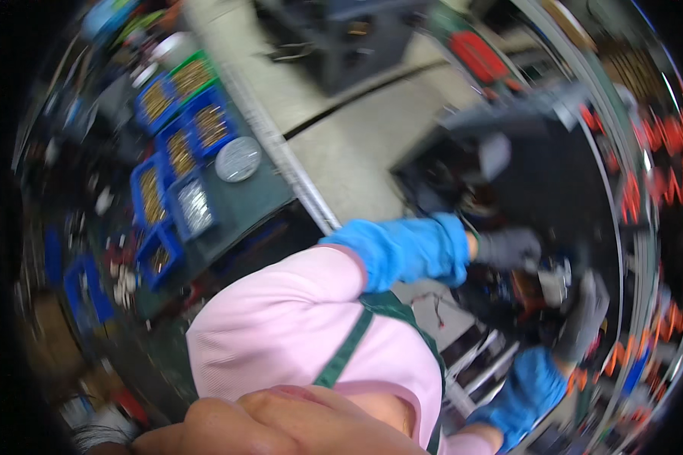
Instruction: Assembling the internal components and wiring of an electronic welding machine.
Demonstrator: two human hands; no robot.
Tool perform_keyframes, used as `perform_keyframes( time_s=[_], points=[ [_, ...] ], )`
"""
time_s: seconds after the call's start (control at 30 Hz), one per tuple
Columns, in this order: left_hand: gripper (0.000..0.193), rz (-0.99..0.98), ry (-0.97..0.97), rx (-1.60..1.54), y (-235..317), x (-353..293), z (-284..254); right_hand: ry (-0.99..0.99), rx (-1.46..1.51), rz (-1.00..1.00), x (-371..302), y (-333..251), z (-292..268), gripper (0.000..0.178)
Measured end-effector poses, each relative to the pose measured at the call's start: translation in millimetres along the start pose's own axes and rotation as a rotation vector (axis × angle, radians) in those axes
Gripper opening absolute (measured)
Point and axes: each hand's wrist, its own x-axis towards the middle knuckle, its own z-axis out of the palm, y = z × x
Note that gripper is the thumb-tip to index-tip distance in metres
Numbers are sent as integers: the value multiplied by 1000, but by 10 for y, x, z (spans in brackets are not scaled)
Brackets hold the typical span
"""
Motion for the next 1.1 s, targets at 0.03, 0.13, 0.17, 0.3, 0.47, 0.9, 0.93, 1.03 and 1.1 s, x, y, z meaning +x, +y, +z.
perform_keyframes(
  time_s=[0.03, 0.13, 0.17, 0.3, 0.47, 0.9, 0.93, 1.03, 1.1],
  points=[
    [20, -111, -73, -9, 127, -5, -127, 188, -467, -454, 15, 47, 43, 14],
    [18, -201, 39, -21, -13, -191, -260, -146, 514, 478, 414, -215, 182, 19],
    [17, -234, 55, -22, 45, -177, -291, -205, 385, 526, 436, -106, 140, 23],
    [19, -220, -21, -85, -22, -98, -234, -196, 361, 624, 367, -17, 16, 28],
    [23, -237, -53, -117, 20, -92, -277, -265, 209, 691, 438, -109, 108, 28],
    [28, -188, -135, -67, -44, -64, -421, 110, -414, -9, -211, -479, 823, 9],
    [28, -133, -106, -72, -64, -60, -376, 101, -540, -25, -359, -559, 904, 8],
    [28, -175, -143, -78, 33, -13, -315, 118, -557, -47, -563, -365, 964, 15],
    [29, -172, -146, -73, -17, -20, -340, 195, -168, 14, -383, -455, 623, 20]
  ],
)
